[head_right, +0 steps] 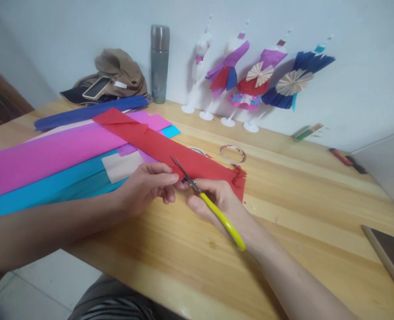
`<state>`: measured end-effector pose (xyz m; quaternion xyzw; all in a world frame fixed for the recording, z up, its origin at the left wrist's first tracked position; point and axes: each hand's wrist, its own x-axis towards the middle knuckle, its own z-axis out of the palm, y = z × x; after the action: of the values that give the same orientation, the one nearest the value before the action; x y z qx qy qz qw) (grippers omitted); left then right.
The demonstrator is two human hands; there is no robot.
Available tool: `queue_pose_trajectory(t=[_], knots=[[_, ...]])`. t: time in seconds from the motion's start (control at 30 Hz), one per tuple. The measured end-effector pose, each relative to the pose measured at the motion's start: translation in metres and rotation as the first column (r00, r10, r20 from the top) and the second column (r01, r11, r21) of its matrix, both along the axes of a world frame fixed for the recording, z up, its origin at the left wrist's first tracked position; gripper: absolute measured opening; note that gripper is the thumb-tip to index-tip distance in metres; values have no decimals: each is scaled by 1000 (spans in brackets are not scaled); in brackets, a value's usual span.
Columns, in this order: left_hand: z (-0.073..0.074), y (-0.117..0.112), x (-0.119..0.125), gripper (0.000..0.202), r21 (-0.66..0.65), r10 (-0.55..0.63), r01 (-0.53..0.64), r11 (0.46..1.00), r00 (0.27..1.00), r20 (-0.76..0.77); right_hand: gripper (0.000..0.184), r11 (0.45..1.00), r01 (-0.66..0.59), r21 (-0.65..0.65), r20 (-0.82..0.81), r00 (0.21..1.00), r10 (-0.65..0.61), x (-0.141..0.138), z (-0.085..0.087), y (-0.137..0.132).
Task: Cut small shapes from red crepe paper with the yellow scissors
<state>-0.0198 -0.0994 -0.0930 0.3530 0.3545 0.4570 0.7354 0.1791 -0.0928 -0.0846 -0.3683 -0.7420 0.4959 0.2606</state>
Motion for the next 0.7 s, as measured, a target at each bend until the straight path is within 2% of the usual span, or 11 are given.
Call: queue_pose_trajectory(t=[0.27, 0.4, 0.57, 0.63, 0.7], knots=[[-5, -3, 3, 20, 8, 2, -2, 1000, 1000, 25, 48, 999, -18, -31, -63, 998, 16, -1, 0, -1], [-5, -3, 3, 22, 32, 6, -4, 999, 998, -58, 46, 996, 24, -86, -62, 998, -30, -2, 2, -2], [2, -2, -1, 23, 101, -8, 30, 994, 978, -207, 49, 998, 28, -63, -33, 999, -30, -2, 2, -2], [6, -1, -3, 25, 144, 19, 18, 989, 968, -249, 49, 997, 46, -67, -33, 998, -49, -3, 3, -3], [10, 0, -3, 23, 159, 91, -49, 986, 959, -269, 50, 996, 55, -74, -37, 998, -57, -3, 3, -4]])
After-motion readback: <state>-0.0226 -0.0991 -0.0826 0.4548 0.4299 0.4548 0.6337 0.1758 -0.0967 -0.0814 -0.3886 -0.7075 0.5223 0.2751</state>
